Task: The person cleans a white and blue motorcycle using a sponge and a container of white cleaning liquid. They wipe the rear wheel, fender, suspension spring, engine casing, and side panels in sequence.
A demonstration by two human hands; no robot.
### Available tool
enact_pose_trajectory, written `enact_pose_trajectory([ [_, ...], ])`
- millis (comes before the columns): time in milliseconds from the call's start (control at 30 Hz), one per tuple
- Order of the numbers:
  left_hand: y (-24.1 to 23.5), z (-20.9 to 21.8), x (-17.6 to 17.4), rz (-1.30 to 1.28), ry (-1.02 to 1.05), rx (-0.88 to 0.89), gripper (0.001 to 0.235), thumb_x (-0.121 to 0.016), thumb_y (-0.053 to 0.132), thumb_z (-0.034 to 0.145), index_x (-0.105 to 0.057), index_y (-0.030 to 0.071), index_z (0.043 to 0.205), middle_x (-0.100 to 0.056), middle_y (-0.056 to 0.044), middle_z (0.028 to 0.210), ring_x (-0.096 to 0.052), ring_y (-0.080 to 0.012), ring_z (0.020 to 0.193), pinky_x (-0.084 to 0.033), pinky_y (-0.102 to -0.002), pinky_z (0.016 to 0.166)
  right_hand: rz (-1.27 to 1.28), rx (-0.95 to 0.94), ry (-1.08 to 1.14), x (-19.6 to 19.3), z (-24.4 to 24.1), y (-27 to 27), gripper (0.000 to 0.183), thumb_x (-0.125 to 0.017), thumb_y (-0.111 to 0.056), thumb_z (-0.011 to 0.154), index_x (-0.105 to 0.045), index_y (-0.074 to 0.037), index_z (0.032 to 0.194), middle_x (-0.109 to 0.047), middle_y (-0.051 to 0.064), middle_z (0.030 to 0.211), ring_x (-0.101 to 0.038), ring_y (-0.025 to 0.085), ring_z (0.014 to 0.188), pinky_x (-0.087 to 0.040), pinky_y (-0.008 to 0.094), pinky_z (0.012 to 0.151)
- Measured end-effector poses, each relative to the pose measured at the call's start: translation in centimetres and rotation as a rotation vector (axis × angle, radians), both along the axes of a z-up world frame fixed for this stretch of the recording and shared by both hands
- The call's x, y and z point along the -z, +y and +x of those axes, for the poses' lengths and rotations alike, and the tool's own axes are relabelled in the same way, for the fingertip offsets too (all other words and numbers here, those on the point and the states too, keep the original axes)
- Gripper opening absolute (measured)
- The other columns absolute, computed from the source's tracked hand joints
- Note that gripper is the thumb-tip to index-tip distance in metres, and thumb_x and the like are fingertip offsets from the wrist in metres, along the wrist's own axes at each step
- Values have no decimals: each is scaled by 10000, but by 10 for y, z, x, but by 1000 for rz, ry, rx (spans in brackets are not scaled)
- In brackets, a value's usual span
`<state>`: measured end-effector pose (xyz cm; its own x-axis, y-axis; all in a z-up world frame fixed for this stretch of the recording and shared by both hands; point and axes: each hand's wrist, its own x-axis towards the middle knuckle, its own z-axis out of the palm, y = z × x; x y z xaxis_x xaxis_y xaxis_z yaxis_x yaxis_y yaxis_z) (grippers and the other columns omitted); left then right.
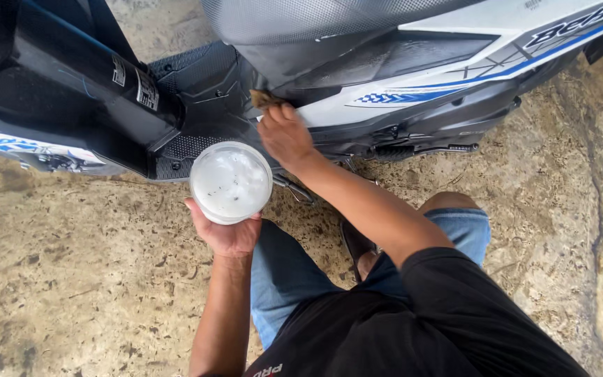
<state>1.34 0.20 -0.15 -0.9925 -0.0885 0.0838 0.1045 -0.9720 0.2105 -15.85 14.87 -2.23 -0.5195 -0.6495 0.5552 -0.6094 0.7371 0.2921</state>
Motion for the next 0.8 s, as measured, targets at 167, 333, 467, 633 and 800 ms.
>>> enact_pose_trajectory([
  [167, -3, 5, -12, -49, -195, -94, 907, -551, 711, 897, -377, 154, 1591, -538, -135, 1510, -634, -336, 1287, -687, -477, 858, 11, 130, -13, -45, 6, 33, 83, -712, -150, 908, -726, -89, 854, -654, 39, 841, -565, 180, 842, -431, 345, 790],
  [333, -4, 10, -9, 61, 6, -26, 851, -562, 650, 1003, -387, 123, 1648, -546, -215, 1509, -685, -365, 1167, -676, -394, 752, 72, 93, 164, -33, 4, 39, 140, -716, -180, 862, -745, -72, 947, -697, 45, 955, -583, 155, 883, -421, 303, 832],
  [467, -1, 2, -18, 58, -14, -19, 811, -554, 634, 999, -381, 144, 1623, -542, -168, 1493, -708, -338, 1082, -669, -399, 681, 267, 126, -24, -18, -22, -14, 137, -692, -174, 932, -746, -58, 979, -675, 50, 924, -556, 172, 841, -407, 327, 810],
  [633, -5, 8, -15, 28, -48, -19, 760, -528, 570, 1029, -373, 126, 1626, -536, -183, 1491, -717, -352, 1076, -675, -410, 679, -75, 116, 197, -56, 22, 81, 383, -620, -33, 776, -703, -80, 1146, -669, 46, 1121, -585, 190, 1035, -444, 394, 959],
  [800, -3, 1, -11, -18, -7, -21, 875, -523, 676, 1039, -365, 70, 1649, -524, -270, 1496, -719, -375, 1071, -683, -384, 691, -393, 377, 182, -96, 64, 177, 474, -639, 30, 840, -744, -45, 1296, -617, 65, 1033, -602, 243, 1040, -447, 502, 1113],
])
